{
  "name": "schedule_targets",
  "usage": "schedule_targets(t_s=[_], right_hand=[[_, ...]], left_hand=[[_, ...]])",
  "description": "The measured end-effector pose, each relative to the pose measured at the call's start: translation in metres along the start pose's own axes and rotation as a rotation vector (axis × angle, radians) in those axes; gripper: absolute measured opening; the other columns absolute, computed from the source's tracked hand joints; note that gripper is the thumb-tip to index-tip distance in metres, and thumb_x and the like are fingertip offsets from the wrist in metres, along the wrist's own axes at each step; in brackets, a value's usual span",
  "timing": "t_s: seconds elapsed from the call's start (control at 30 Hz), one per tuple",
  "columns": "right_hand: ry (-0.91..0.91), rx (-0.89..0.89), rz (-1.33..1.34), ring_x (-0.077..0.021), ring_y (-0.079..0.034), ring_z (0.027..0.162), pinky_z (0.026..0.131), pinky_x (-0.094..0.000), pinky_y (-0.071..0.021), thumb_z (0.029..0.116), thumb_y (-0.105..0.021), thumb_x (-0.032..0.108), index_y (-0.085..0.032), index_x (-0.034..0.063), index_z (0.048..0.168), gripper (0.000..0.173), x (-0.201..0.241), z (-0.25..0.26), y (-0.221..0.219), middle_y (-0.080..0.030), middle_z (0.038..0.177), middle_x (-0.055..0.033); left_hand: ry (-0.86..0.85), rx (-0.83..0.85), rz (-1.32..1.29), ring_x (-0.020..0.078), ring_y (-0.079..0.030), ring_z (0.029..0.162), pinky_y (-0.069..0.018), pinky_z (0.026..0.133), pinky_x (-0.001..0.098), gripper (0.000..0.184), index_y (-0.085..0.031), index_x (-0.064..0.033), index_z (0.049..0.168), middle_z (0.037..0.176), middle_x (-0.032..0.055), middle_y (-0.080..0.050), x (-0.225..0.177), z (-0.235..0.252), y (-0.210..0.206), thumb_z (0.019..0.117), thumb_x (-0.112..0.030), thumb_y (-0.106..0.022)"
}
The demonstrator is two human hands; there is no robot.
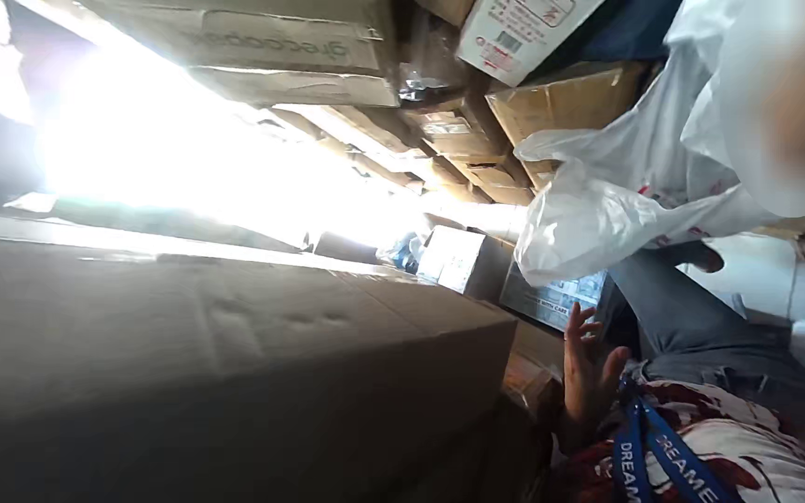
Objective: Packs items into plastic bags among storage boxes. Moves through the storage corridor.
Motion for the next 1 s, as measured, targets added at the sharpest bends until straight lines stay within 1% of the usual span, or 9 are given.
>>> schedule_targets(t_s=[0.07, 0.13, 0.2, 0.4, 0.5, 0.67, 0.77, 0.9, 1.0], right_hand=[[-0.091, -0.041, -0.053, 0.0085, -0.042, 0.047, 0.046, -0.0082, -0.0384, 0.1082, -0.046, 0.022, -0.062, 0.0231, 0.092, 0.023, -0.016, 0.019, 0.005, -0.050, 0.060, 0.0148], [-0.229, -0.023, -0.075, 0.0073, -0.035, 0.039, 0.040, -0.0100, -0.0329, 0.1061, -0.041, 0.019, -0.055, 0.0262, 0.074, 0.036, -0.030, 0.048, 0.013, -0.042, 0.049, 0.0151], [-0.322, 0.176, -0.090, 0.0060, -0.037, 0.039, 0.040, -0.0113, -0.0347, 0.1048, -0.041, 0.022, -0.054, 0.0261, 0.067, 0.040, -0.051, 0.079, 0.030, -0.041, 0.047, 0.0143], [-0.599, 0.609, -0.016, 0.0099, -0.044, 0.049, 0.046, -0.0089, -0.0377, 0.1024, -0.057, 0.040, -0.061, 0.0318, 0.088, 0.017, -0.099, 0.156, 0.093, -0.049, 0.059, 0.0198], [-0.725, 0.706, -0.020, 0.0072, -0.045, 0.049, 0.046, -0.0114, -0.0391, 0.1033, -0.055, 0.033, -0.057, 0.0274, 0.093, 0.012, -0.116, 0.178, 0.116, -0.049, 0.060, 0.0170], [-0.624, 0.867, 0.068, 0.0083, -0.046, 0.053, 0.051, -0.0103, -0.0399, 0.1061, -0.055, 0.035, -0.058, 0.0257, 0.088, 0.021, -0.141, 0.217, 0.128, -0.049, 0.061, 0.0164], [-0.556, 0.785, 0.088, 0.0088, -0.045, 0.053, 0.052, -0.0109, -0.0409, 0.1042, -0.057, 0.035, -0.059, 0.0291, 0.092, 0.014, -0.149, 0.241, 0.122, -0.048, 0.061, 0.0186], [-0.468, 0.586, 0.091, 0.0086, -0.043, 0.050, 0.049, -0.0114, -0.0387, 0.1012, -0.060, 0.035, -0.064, 0.0333, 0.084, 0.018, -0.139, 0.276, 0.129, -0.047, 0.058, 0.0205], [-0.440, 0.490, 0.093, 0.0082, -0.042, 0.047, 0.046, -0.0110, -0.0370, 0.0990, -0.063, 0.033, -0.063, 0.0335, 0.079, 0.020, -0.127, 0.291, 0.143, -0.049, 0.057, 0.0196]], left_hand=[[0.106, -0.121, -0.001, 0.0263, -0.059, 0.125, -0.0525, 0.098, 0.0365, 0.081, -0.022, 0.0132, 0.153, 0.147, 0.0299, -0.048, 0.006, 0.022, 0.003, 0.0964, -0.027, -0.064], [0.266, -0.263, -0.033, 0.0326, -0.054, 0.131, -0.0509, 0.101, 0.0432, 0.090, -0.014, 0.0078, 0.158, 0.152, 0.0310, -0.041, 0.012, 0.055, 0.004, 0.0936, -0.025, -0.066], [0.428, -0.380, -0.061, 0.0363, -0.049, 0.136, -0.0498, 0.103, 0.0477, 0.094, -0.008, 0.0004, 0.162, 0.158, 0.0300, -0.033, 0.023, 0.093, 0.005, 0.0942, -0.024, -0.069], [0.763, -0.762, -0.011, 0.0481, -0.040, 0.142, -0.0393, 0.113, 0.0595, 0.109, -0.011, -0.0009, 0.162, 0.159, 0.0344, -0.028, 0.103, 0.198, 0.014, 0.0871, -0.037, -0.080], [0.846, -0.828, -0.131, 0.0406, -0.049, 0.137, -0.0413, 0.113, 0.0542, 0.096, -0.022, 0.0025, 0.158, 0.148, 0.0319, -0.047, 0.122, 0.228, 0.021, 0.0888, -0.031, -0.080], [0.796, -0.794, -0.113, 0.0381, -0.056, 0.128, -0.0446, 0.108, 0.0550, 0.070, -0.046, 0.0055, 0.144, 0.136, 0.0293, -0.057, 0.108, 0.263, 0.041, 0.0941, -0.035, -0.073], [0.673, -0.809, -0.083, 0.0314, -0.063, 0.115, -0.0488, 0.102, 0.0486, 0.039, -0.061, 0.0105, 0.125, 0.123, 0.0266, -0.064, 0.086, 0.272, 0.053, 0.1001, -0.020, -0.064], [0.494, -0.877, -0.277, 0.0057, -0.065, 0.093, -0.0549, 0.089, 0.0277, 0.026, -0.058, 0.0088, 0.121, 0.103, 0.0087, -0.068, 0.055, 0.277, 0.067, 0.1012, -0.008, -0.056], [0.333, -0.895, -0.566, 0.0082, -0.068, 0.100, -0.0563, 0.093, 0.0306, 0.034, -0.046, 0.0063, 0.133, 0.109, 0.0052, -0.069, 0.042, 0.290, 0.074, 0.1036, -0.010, -0.045]])
Point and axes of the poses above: each hand's wrist, its own z-axis towards the middle knuckle, its own y-axis out of the back of the hand, x = y × z, the point moved 5 cm from there along z, towards the middle knuckle
